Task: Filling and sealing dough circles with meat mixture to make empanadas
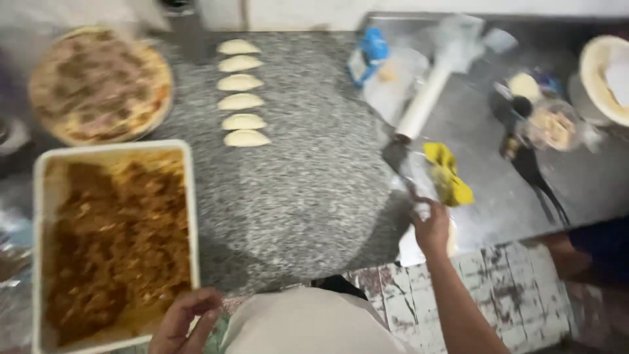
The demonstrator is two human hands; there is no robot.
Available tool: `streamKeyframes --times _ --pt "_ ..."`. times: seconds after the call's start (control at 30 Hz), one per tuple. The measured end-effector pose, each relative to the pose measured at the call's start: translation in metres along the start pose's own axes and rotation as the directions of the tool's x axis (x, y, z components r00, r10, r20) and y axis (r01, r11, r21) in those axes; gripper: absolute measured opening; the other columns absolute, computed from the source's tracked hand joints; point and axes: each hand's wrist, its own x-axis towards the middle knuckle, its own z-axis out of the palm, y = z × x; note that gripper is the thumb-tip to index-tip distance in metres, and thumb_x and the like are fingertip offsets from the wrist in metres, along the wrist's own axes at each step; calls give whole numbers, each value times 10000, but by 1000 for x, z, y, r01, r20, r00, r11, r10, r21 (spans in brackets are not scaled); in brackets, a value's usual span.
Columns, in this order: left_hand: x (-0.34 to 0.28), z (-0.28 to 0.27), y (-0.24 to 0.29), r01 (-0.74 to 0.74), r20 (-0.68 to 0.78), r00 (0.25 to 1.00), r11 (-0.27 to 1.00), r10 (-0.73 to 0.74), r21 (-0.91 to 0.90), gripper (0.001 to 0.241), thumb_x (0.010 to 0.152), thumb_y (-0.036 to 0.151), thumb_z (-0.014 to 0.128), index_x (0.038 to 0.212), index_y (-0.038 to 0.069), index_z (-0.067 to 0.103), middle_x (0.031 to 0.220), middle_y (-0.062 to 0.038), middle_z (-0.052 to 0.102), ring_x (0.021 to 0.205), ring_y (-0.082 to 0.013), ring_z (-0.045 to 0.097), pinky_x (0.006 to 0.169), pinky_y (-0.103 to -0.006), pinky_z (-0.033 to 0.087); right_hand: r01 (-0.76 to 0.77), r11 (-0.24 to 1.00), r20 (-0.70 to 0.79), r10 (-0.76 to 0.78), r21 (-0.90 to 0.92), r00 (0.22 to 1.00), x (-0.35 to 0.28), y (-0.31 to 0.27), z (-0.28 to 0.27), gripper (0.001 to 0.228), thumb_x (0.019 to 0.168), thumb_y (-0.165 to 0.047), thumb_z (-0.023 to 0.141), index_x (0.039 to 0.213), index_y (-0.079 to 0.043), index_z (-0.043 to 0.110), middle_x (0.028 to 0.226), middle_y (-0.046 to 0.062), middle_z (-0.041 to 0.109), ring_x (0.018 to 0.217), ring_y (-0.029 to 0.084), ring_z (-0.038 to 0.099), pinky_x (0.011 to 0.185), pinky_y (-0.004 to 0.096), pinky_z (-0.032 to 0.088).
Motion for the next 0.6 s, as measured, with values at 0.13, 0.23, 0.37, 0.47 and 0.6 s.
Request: streamKeyframes --times 0.13,0.23,0.37,0.47,0.6 --pt "17 80 12 154 60 987 979 -147 -136 323 878 -8 689 1200 9 713 1021 -139 782 939 -199 715 861 -321 536 -367 859 170 446 -356 879 0 41 -54 1034 733 -537 830 1546 -67 395 1416 263 505 1241 482 493 997 572 438" --pt "32 140 31 -72 287 957 989 33 128 273 884 195 707 1130 85 747 1143 -50 787 1036 -134 723 924 -276 544 -560 815 242 578 -146 779 9 30 -73 1069 670 -350 935 1538 -34 397 1353 271 581 1207 449 578 981 564 515" --pt "49 222 62 -200 553 833 945 25 259 301 935 254 616 1178 121 732 1183 -17 754 1050 -157 707 918 -314 528 -606 795 410 559 -19 721 10 47 -82 647 712 -401 833 1232 -77 625 1136 172 695 988 342 653 763 467 502" --pt "44 284 86 -530 732 649 814 208 239 300 964 144 606 1247 65 668 1131 -113 732 1051 -282 692 916 -410 526 -639 755 519 491 148 700 -3 57 -83 443 770 -342 810 1150 -132 720 1001 151 735 886 314 685 758 431 498" --pt "26 365 118 -893 950 249 425 189 150 478 930 73 654 1399 121 574 1385 -101 612 1372 -291 498 1160 -478 391 -663 146 594 333 735 732 -16 38 -97 429 823 -100 827 1169 -18 587 809 216 710 613 322 732 550 395 615"
